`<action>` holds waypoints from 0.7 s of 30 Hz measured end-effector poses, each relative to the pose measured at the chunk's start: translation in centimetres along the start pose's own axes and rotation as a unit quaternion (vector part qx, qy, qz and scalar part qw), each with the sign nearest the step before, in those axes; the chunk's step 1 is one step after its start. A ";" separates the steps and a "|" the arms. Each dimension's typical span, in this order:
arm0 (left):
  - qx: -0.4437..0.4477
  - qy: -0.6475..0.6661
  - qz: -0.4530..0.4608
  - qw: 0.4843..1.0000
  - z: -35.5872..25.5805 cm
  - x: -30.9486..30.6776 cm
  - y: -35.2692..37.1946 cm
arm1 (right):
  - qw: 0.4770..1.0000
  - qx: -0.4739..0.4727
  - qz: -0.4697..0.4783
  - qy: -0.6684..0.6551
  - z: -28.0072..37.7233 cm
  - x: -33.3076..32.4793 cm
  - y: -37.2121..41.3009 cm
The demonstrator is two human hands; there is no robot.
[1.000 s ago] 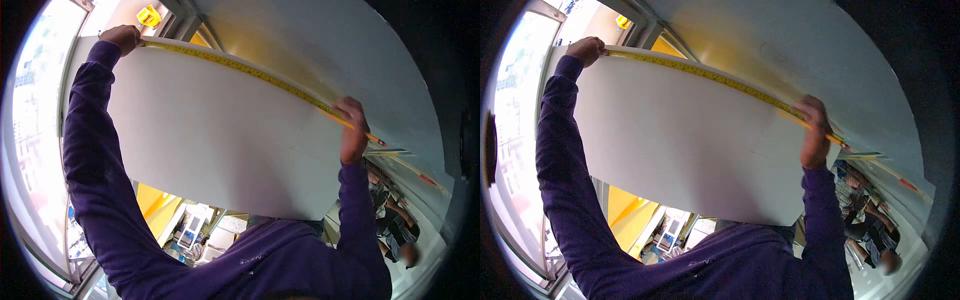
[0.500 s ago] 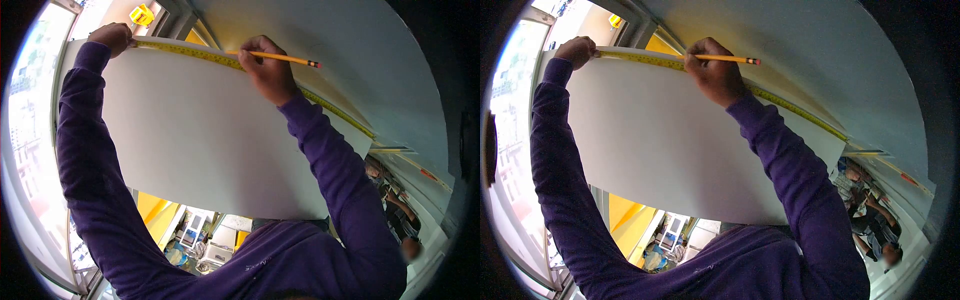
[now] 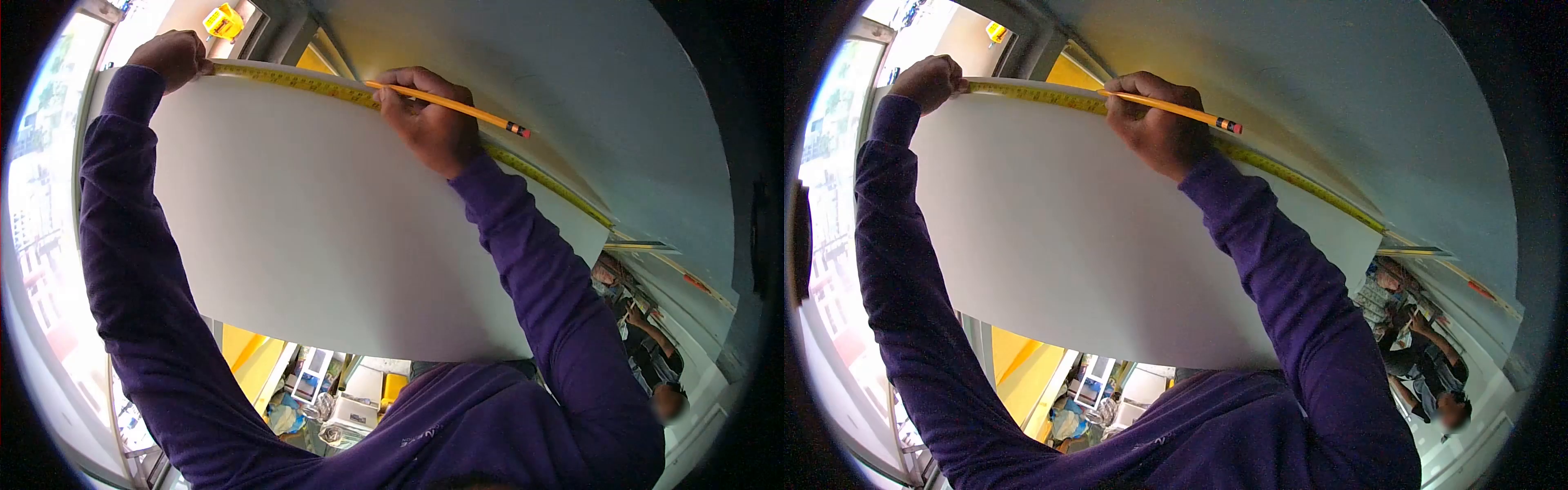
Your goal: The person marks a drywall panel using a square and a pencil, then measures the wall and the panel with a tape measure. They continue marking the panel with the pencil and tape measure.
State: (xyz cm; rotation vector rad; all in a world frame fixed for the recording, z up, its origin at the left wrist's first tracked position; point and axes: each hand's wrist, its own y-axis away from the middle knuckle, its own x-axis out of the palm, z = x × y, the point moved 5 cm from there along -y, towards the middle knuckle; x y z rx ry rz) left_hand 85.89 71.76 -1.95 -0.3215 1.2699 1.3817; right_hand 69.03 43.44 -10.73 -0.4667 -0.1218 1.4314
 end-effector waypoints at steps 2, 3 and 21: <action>-0.021 0.007 0.005 1.000 -0.3 -0.4 0.3 | 1.000 0.015 0.006 0.008 -0.1 0.0 0.1; -0.031 0.012 0.007 0.999 -0.5 -0.6 0.4 | 0.999 0.034 0.012 0.010 -0.2 0.0 0.2; 0.011 -0.011 -0.024 1.000 -0.4 -0.4 0.1 | 0.994 0.082 0.069 0.028 -0.5 0.1 0.3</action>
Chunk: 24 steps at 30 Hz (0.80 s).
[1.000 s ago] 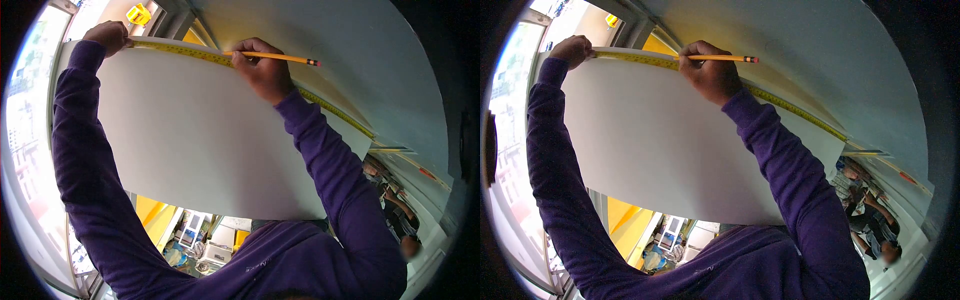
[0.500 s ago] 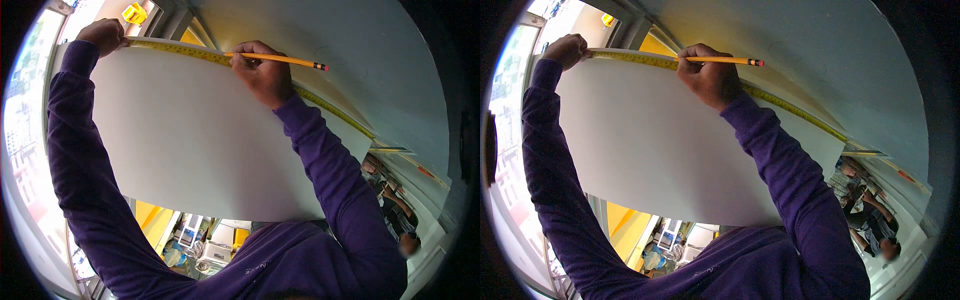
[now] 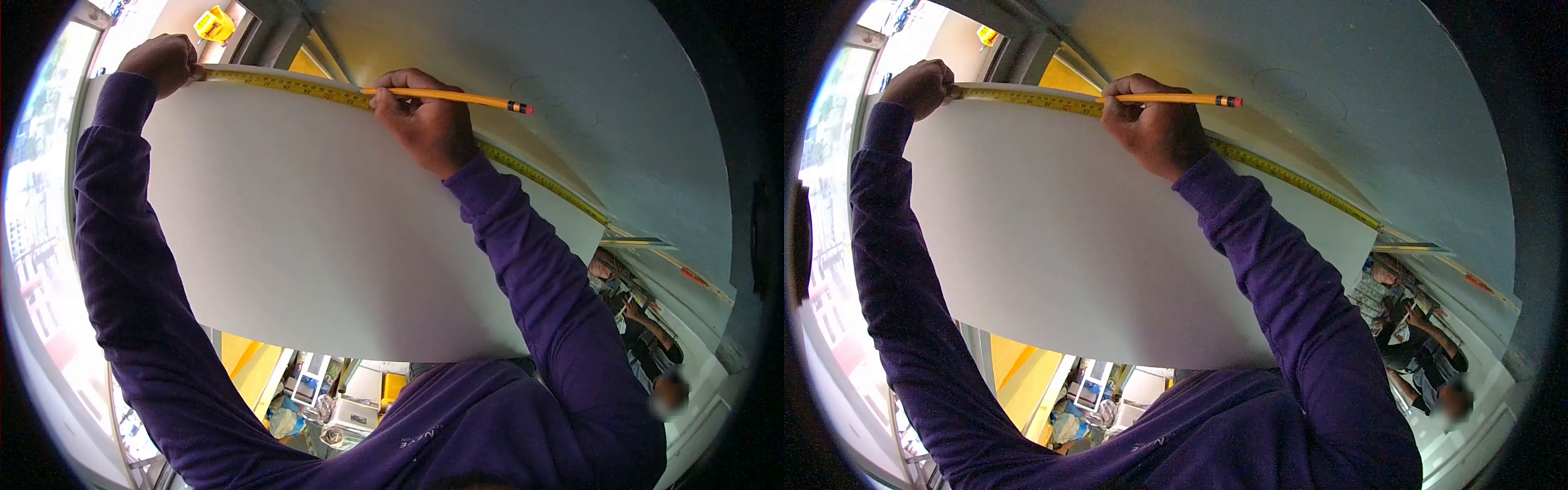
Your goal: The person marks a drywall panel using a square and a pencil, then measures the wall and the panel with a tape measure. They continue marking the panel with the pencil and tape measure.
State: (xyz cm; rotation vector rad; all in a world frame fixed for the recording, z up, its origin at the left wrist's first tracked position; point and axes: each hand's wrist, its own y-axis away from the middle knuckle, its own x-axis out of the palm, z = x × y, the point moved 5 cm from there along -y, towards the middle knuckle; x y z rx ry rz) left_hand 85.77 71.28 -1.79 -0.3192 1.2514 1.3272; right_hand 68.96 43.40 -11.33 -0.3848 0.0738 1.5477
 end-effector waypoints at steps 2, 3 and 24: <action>-0.006 -0.003 0.013 1.000 -0.1 -0.1 -0.1 | 1.000 -0.009 -0.001 0.011 0.1 -0.1 0.0; -0.009 -0.004 0.019 1.000 -0.2 -0.1 0.0 | 1.000 -0.019 -0.003 0.021 0.1 -0.1 0.0; 0.048 -0.011 -0.042 0.998 1.4 0.9 -0.2 | 0.989 -0.121 -0.077 0.025 0.9 -0.6 -0.1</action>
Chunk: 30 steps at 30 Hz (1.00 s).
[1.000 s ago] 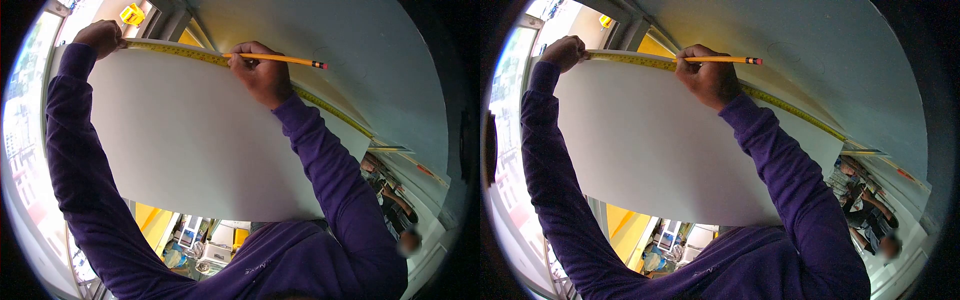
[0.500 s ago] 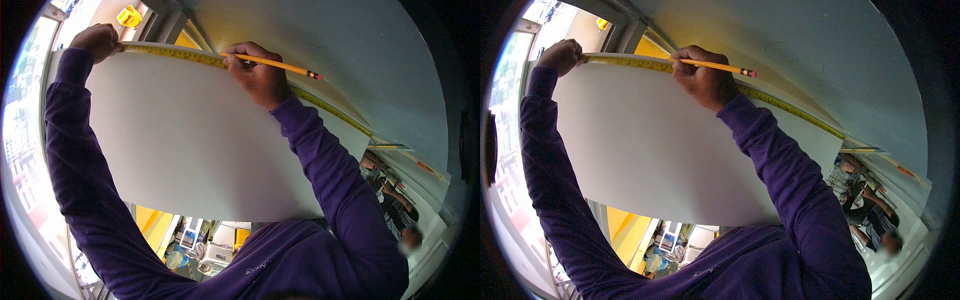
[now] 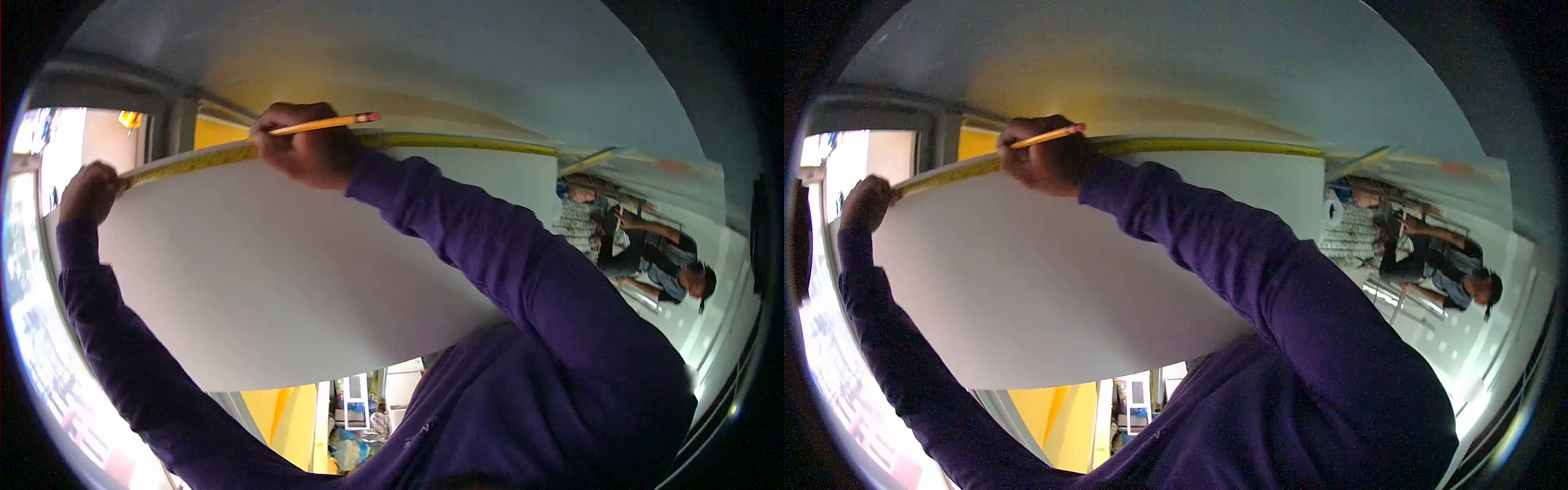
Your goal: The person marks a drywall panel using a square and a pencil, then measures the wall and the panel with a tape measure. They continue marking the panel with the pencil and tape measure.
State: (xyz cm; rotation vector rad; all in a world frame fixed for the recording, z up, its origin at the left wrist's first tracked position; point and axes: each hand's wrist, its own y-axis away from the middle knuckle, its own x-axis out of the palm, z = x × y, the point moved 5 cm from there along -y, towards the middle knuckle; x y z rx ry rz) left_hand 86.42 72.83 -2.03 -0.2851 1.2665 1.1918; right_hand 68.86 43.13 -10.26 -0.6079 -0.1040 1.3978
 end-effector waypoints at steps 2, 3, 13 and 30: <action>0.037 -0.043 -0.022 0.998 0.9 0.9 -0.2 | 1.000 -0.005 0.000 0.012 0.2 0.2 -0.1; 0.033 -0.040 -0.035 0.998 1.7 1.4 -0.3 | 1.000 -0.001 0.003 0.019 0.3 0.2 -0.1; -0.005 0.096 -0.055 0.994 6.2 3.9 -1.1 | 0.998 0.028 -0.033 0.052 1.8 -0.4 0.3; 0.011 0.022 -0.062 0.998 3.1 1.3 0.0 | 0.998 0.035 0.052 -0.030 1.8 -2.7 0.2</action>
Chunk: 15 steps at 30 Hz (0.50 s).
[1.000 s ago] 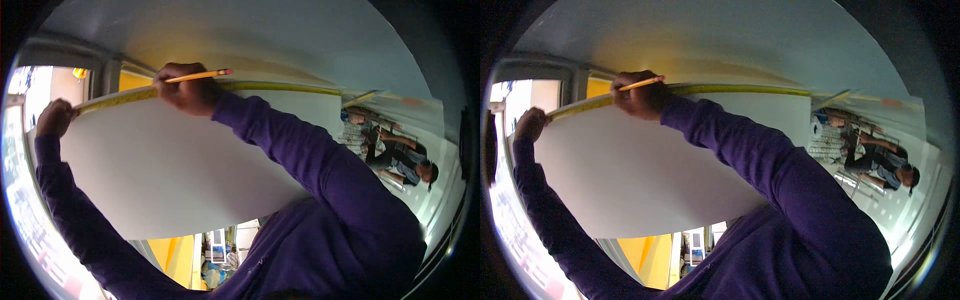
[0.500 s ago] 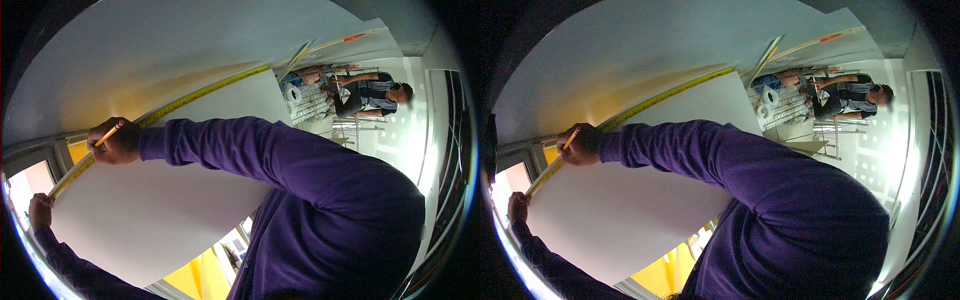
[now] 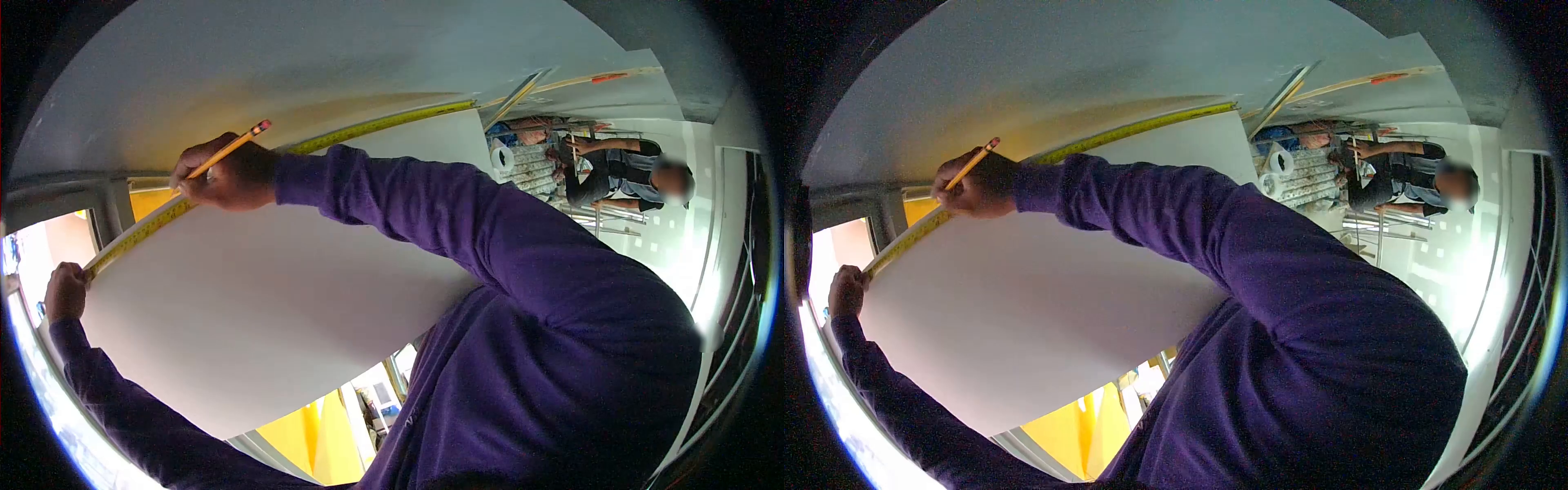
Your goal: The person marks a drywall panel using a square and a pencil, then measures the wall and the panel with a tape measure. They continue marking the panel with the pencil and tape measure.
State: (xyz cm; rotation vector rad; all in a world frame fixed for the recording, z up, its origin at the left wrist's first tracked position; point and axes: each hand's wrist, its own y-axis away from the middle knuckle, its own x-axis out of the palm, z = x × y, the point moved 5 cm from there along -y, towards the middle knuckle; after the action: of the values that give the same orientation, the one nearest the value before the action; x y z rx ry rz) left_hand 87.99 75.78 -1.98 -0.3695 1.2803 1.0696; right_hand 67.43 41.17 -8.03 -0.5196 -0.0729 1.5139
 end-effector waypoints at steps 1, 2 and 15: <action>-0.002 0.001 0.011 1.000 0.0 0.1 -0.1 | 1.000 0.000 0.001 -0.001 0.1 -0.3 0.1; -0.005 0.003 0.022 1.000 -0.4 -0.1 -0.1 | 1.000 -0.001 0.003 -0.002 0.1 -0.6 0.2; -0.021 -0.026 0.035 0.999 -3.4 -2.7 0.9 | 0.999 0.030 0.002 0.015 0.1 -1.9 0.2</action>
State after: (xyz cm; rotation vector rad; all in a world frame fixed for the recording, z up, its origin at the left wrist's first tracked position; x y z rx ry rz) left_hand 85.45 72.51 -0.34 -0.3294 1.2342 1.1601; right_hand 67.07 39.40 -7.55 -0.4933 -0.0030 1.5081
